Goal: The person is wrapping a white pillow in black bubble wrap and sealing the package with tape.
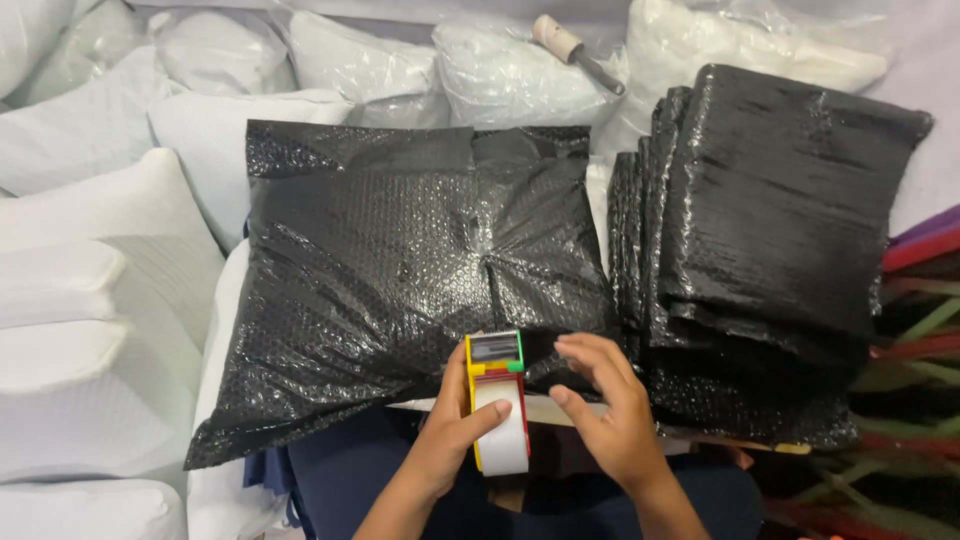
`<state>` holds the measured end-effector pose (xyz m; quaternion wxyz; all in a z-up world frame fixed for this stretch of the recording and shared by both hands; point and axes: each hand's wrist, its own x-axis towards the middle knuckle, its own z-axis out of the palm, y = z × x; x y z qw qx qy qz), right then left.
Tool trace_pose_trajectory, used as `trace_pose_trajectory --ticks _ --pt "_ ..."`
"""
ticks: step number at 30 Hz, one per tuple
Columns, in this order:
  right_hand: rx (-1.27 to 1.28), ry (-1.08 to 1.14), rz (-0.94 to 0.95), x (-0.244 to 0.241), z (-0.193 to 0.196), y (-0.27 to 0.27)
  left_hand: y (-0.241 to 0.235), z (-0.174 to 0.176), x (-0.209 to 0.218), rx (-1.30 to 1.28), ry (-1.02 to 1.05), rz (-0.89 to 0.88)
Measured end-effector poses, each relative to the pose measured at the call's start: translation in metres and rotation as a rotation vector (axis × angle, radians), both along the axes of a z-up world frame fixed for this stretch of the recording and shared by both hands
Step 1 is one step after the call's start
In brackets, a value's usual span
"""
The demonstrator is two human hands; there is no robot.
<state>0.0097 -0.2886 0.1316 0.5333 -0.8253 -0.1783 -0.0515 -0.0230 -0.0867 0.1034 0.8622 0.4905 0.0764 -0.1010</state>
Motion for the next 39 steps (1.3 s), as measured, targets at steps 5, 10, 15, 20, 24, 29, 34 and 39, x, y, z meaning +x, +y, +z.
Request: trace_pose_trajectory --ticks 5,10,15,20,24,29,34,39 --pt "-0.049 0.258 0.122 0.019 0.02 0.005 -0.002 0.012 -0.015 0.233 -0.077 -0.174" --pt "-0.1 0.297 0.155 0.015 0.011 0.011 -0.003 0.013 -0.025 0.534 0.029 -0.279" --pt "-0.115 0.3 0.131 0.003 0.0 0.012 0.002 0.007 -0.031 0.53 -0.019 -0.342" --pt "-0.18 0.268 0.115 -0.009 -0.013 0.011 -0.003 -0.005 -0.035 0.349 0.086 -0.36" --pt "-0.299 0.427 0.062 -0.014 -0.009 0.014 -0.011 -0.013 -0.035 0.401 0.142 -0.228" --pt "-0.354 0.537 -0.008 -0.016 -0.018 0.01 -0.015 -0.024 -0.036 0.365 0.111 -0.227" --pt "-0.391 0.593 -0.067 -0.016 -0.029 0.008 -0.016 -0.029 -0.039 0.19 0.228 -0.239" --pt "-0.407 0.647 -0.094 -0.018 -0.035 0.01 -0.012 -0.024 -0.038 0.133 0.333 -0.265"
